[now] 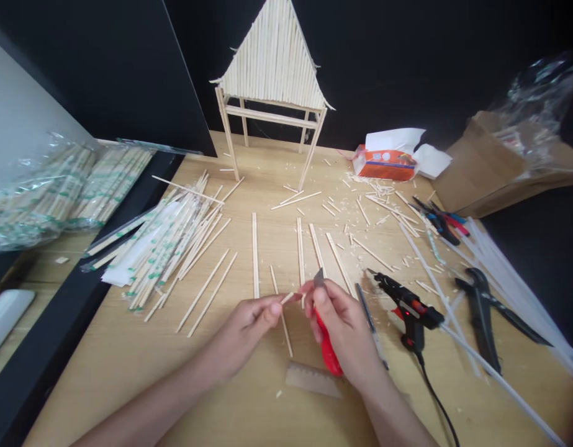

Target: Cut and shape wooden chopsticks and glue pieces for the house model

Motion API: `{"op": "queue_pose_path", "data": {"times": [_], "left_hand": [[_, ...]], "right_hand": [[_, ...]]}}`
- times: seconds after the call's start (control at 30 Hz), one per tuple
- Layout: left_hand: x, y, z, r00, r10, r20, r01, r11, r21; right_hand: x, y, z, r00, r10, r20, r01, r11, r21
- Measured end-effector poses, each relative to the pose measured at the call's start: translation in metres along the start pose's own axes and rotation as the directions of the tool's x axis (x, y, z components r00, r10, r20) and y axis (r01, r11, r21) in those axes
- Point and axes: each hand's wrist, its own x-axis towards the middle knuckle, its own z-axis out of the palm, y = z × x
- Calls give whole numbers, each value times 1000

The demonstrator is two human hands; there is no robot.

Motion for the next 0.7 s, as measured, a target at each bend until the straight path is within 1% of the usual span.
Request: {"op": "queue_pose_path", "data": {"times": [0.03, 0.1, 0.13, 0.17, 0.23, 0.3, 0.4, 0.47, 0.57, 0.7], "left_hand": [[1, 2, -1, 996, -33, 85, 39, 997, -72], [2, 4, -3, 971, -68, 231, 112, 977, -182], [3, 5, -4, 957, -76, 279, 141, 965, -220], [5, 4, -5, 950, -84, 300, 162, 956, -246], [10, 2, -8, 955, -106, 277, 186, 942, -281], [15, -2, -13, 969, -119, 214, 183, 934, -308], [23, -5, -26, 993, -80, 82, 105, 920, -379], [25, -5, -34, 998, -57, 27, 63, 910, -409], [25, -2, -40, 998, -59, 15, 60, 914, -402], [23, -1, -38, 998, -53, -14, 42, 903, -427]], "right_hand": [[1, -2, 0, 1000, -17, 2, 17, 1000, -11], [2, -4, -1, 1000, -27, -14, 26, 997, -73], [3, -4, -1, 999, -14, -30, 12, 996, -92], [4, -4, -2, 998, 2, -56, -7, 996, -90], [7, -3, -7, 991, 25, -134, -30, 999, -35], [10, -2, -17, 973, 19, -228, -4, 998, 66], [16, -3, -35, 937, -27, -347, 109, 970, 219], [19, -5, -45, 912, -43, -408, 179, 937, 300], [22, -7, -50, 886, -41, -462, 236, 897, 374], [22, -7, -48, 890, -41, -454, 240, 889, 390]]}}
